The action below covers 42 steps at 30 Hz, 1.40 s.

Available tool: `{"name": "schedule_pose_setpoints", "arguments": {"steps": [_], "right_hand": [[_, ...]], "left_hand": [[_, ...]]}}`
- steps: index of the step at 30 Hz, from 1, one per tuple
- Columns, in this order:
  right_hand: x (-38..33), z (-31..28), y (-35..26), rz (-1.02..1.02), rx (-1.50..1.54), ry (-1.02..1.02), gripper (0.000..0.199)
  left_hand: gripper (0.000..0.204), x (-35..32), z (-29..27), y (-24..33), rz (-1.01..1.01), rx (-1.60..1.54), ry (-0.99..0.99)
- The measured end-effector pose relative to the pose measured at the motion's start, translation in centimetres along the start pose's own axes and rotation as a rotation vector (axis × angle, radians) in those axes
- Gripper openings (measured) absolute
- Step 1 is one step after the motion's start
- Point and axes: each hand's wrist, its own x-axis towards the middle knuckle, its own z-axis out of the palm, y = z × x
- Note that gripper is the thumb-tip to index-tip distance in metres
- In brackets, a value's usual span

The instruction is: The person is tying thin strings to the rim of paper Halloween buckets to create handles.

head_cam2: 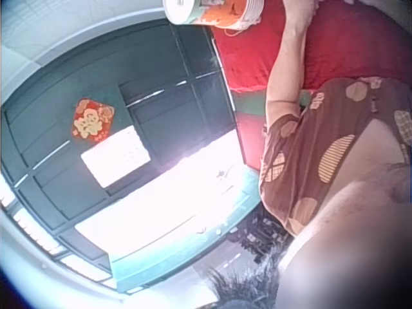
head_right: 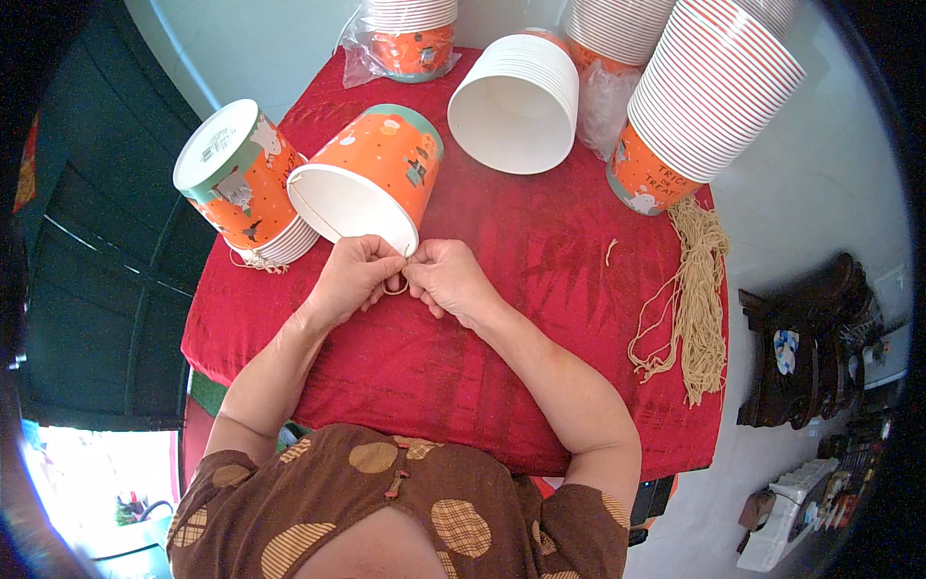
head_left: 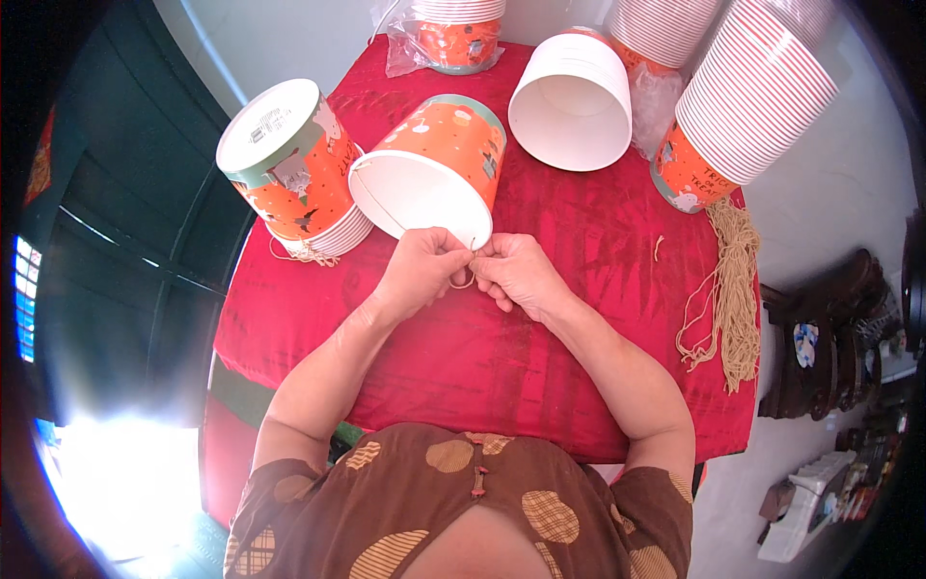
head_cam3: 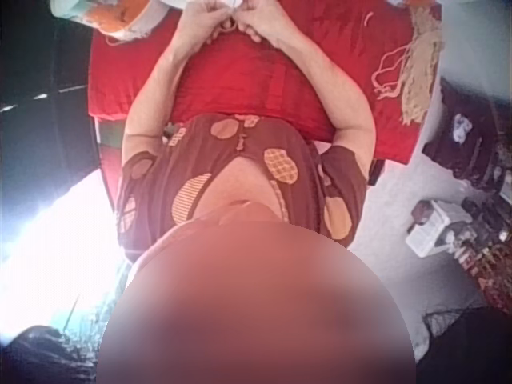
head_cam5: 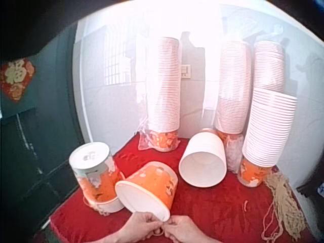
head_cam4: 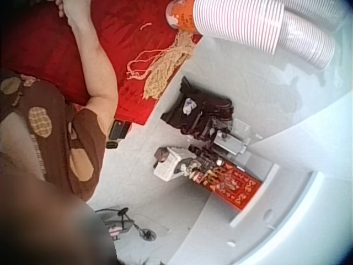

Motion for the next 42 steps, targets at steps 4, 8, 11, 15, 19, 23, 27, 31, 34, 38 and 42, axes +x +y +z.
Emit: {"name": "schedule_pose_setpoints", "arguments": {"steps": [4,8,11,15,19,23,27,31,34,38,42], "right_hand": [[0.0,0.0,0.0,0.007,-0.009,0.008,0.012],[0.0,0.0,0.0,0.008,-0.016,0.006,0.012],[0.0,-0.1,-0.1,0.019,-0.014,0.000,0.011],[-0.1,-0.1,-0.2,0.030,-0.015,-0.003,0.012],[0.1,-0.4,-0.1,0.032,0.005,-0.039,0.014],[0.3,-0.9,0.0,0.042,0.043,-0.072,0.015],[0.3,-0.9,-0.1,0.048,0.050,-0.085,0.016],[0.2,-0.9,-0.2,0.051,0.067,-0.095,0.017],[0.4,-1.0,-0.1,0.063,0.064,-0.089,0.017],[0.3,-0.9,-0.2,0.065,0.069,-0.082,0.017],[0.4,-0.9,-0.1,0.058,0.065,-0.082,0.016]], "left_hand": [[0.012,-0.2,0.2,0.3,0.013,0.033,0.012],[0.012,-0.1,0.1,0.1,0.014,0.035,0.008],[0.012,-0.1,0.1,0.2,0.018,0.039,0.000],[0.012,0.2,-0.3,-0.3,0.012,0.036,-0.028],[0.013,0.3,-0.5,-0.3,-0.033,-0.033,-0.062],[0.013,0.4,-0.6,-0.4,-0.036,-0.056,-0.071],[0.013,0.4,-0.7,-0.4,-0.026,-0.072,-0.075],[0.013,0.2,-0.4,-0.2,0.001,-0.065,-0.049],[0.014,0.2,-0.2,-0.1,0.018,0.025,-0.012],[0.014,0.8,-0.2,-1.4,0.087,0.072,0.010],[0.014,1.1,0.0,-2.1,0.198,0.169,0.052]]}}
